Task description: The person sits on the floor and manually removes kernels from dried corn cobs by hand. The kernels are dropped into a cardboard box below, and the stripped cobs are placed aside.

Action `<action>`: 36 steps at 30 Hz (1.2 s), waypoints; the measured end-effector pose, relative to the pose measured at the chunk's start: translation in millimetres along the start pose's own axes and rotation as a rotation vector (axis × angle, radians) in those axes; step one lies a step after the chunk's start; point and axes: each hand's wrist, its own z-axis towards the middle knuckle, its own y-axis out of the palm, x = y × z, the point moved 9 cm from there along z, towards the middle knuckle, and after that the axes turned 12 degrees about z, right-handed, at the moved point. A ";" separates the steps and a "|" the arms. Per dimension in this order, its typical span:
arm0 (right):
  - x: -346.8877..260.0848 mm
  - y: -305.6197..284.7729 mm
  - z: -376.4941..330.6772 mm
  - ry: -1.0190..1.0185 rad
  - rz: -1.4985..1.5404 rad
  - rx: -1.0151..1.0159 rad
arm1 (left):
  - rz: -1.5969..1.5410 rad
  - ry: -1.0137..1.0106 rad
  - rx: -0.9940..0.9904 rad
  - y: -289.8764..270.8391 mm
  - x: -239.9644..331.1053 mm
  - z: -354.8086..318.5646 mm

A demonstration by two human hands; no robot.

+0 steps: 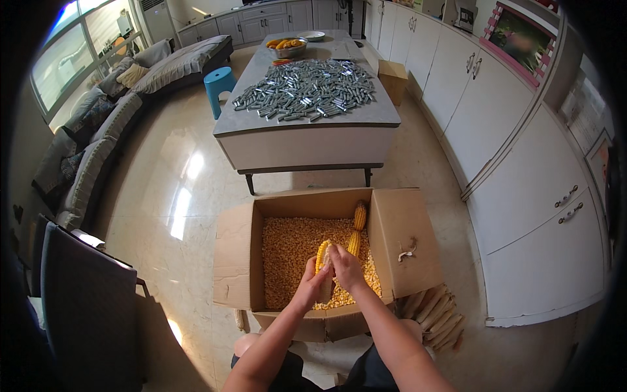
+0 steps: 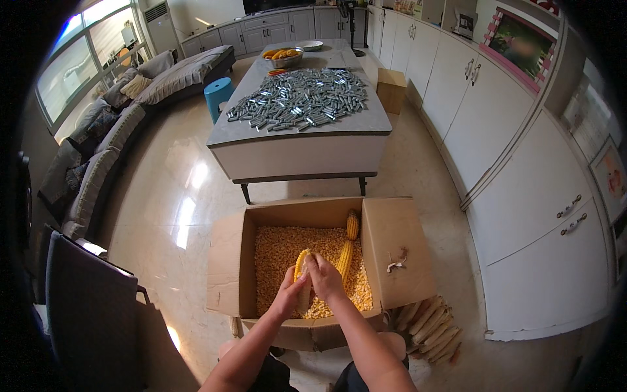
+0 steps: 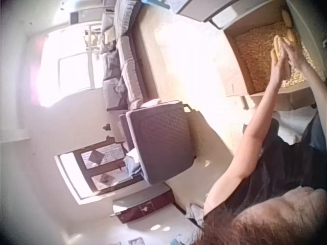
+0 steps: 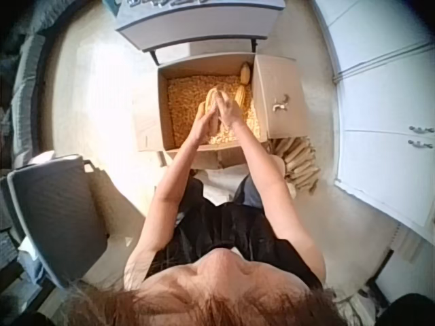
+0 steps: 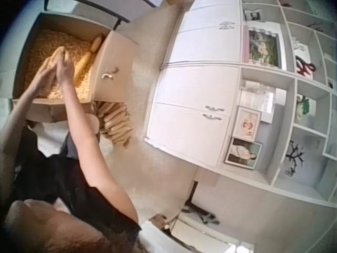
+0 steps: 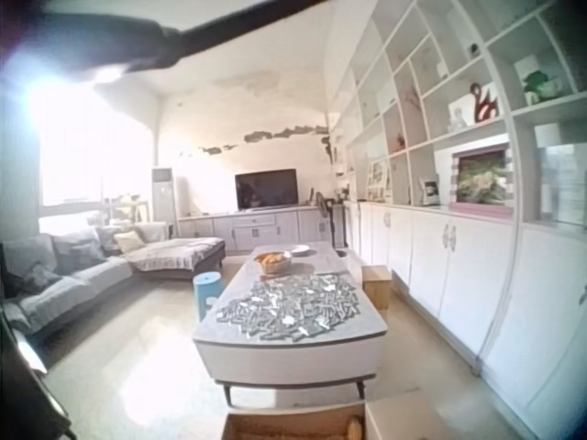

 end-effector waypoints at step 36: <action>-3.2 3.9 3.4 -0.125 0.194 -0.045 | 0.496 0.339 0.101 7.8 26.4 -7.4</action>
